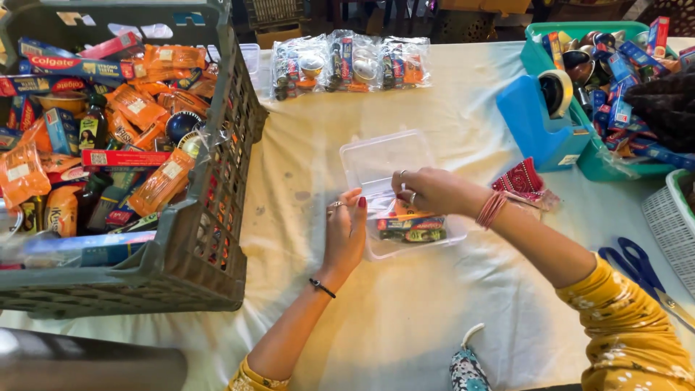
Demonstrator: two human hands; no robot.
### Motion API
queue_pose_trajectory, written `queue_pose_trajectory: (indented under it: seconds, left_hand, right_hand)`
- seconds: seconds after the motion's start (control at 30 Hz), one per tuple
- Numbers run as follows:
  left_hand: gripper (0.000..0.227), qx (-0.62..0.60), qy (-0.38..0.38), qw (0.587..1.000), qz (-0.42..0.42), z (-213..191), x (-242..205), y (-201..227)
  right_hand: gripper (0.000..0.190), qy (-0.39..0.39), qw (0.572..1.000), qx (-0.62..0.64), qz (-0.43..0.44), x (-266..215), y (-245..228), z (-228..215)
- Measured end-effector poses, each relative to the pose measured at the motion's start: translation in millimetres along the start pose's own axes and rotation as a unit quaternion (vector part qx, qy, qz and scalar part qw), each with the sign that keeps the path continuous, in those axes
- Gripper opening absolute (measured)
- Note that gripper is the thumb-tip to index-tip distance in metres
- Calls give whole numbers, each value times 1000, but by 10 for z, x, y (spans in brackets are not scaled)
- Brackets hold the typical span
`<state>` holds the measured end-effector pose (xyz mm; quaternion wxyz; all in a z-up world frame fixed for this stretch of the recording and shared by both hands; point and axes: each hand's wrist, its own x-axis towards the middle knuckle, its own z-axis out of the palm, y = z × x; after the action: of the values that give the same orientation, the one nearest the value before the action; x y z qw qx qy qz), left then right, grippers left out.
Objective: The person picks toiletry items such as toothpaste tubes and small bottles from a crate, places them into small clear plastic boxes, closes the lids, and stacks the filled boxes on the table. They also handle pre-wrapped plastic bundles of items while filling the boxes.
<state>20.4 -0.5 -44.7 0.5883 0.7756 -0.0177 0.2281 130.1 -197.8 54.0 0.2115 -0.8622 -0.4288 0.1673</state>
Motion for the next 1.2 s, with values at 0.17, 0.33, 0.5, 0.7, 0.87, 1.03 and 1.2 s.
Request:
queue_pose_trajectory:
  seconds: [0.17,0.33,0.5,0.7,0.87,1.03,1.2]
  left_hand:
    - [43,136,50,987,72,-92,-77,309]
    - [42,177,57,955,230,-130,-163,439]
    - [41,280,-103,926,233,-54,-164,376]
    - [51,312,-103,906,266,-121,-113,393]
    - [61,324,-129,907,236,-100,-126,404]
    - [67,345,-124,904,222,-113,-123,370]
    - [120,296,-73,924,231,-145,-103,522]
  right_hand:
    - [19,179,965,-180,-68,-151,-139,118]
    - [26,345,895,-263,-104,-438,-275,96]
    - [28,208,961,-160,-90,-588,-199,194]
    - [34,204,960,-160,-102,-631,-14,216]
    - [34,199,966,-145,-81,-621,110,237]
    - [35,248,965,-79,-37,-550,265,261]
    - [59,321,855,399,80,-217,985,351]
